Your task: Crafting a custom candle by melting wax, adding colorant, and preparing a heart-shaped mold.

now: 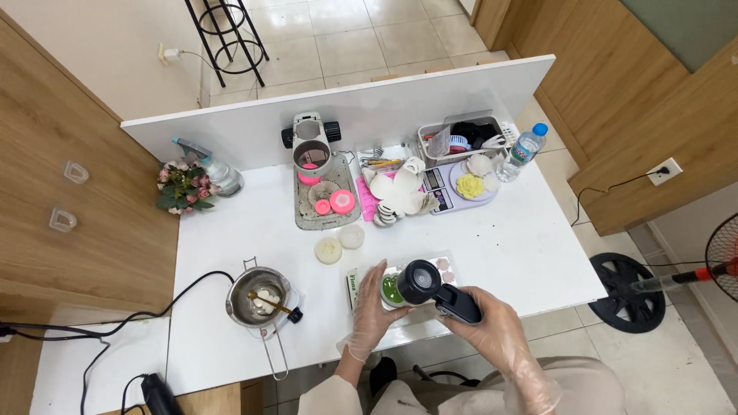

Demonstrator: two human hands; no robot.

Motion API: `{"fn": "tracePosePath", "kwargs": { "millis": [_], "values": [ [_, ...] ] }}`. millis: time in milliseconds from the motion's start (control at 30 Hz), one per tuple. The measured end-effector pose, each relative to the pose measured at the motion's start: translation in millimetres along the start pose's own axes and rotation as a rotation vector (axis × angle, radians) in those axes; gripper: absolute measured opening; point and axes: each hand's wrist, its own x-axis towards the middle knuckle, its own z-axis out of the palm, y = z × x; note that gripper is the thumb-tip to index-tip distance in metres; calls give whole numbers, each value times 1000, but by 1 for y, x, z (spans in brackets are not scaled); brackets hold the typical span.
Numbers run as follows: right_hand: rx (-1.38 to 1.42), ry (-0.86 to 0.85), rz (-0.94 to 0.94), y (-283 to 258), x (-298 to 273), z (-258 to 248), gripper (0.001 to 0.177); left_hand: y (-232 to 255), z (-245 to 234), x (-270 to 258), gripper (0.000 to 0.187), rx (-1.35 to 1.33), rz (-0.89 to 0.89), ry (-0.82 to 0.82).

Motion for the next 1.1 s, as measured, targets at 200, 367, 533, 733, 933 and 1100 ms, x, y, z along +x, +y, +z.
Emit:
{"fn": "tracePosePath", "kwargs": {
  "millis": [200,367,533,733,933,1100],
  "values": [
    [4,-21,-8,8,-4,0,50,10,0,-2,117,19,-88,-47],
    [25,-49,65,2,0,3,48,9,-3,-1,118,31,-93,-44],
    [38,4,44,4,-4,-2,48,6,-4,-3,119,22,-111,-76],
    [0,55,45,9,-5,-5,51,2,0,0,120,-6,-87,-60],
    [24,71,40,11,-8,-2,52,5,-1,1,120,-13,-102,-59],
    [3,52,-12,6,-9,2,51,6,-4,-1,119,-7,-124,-69]
  ]
}}
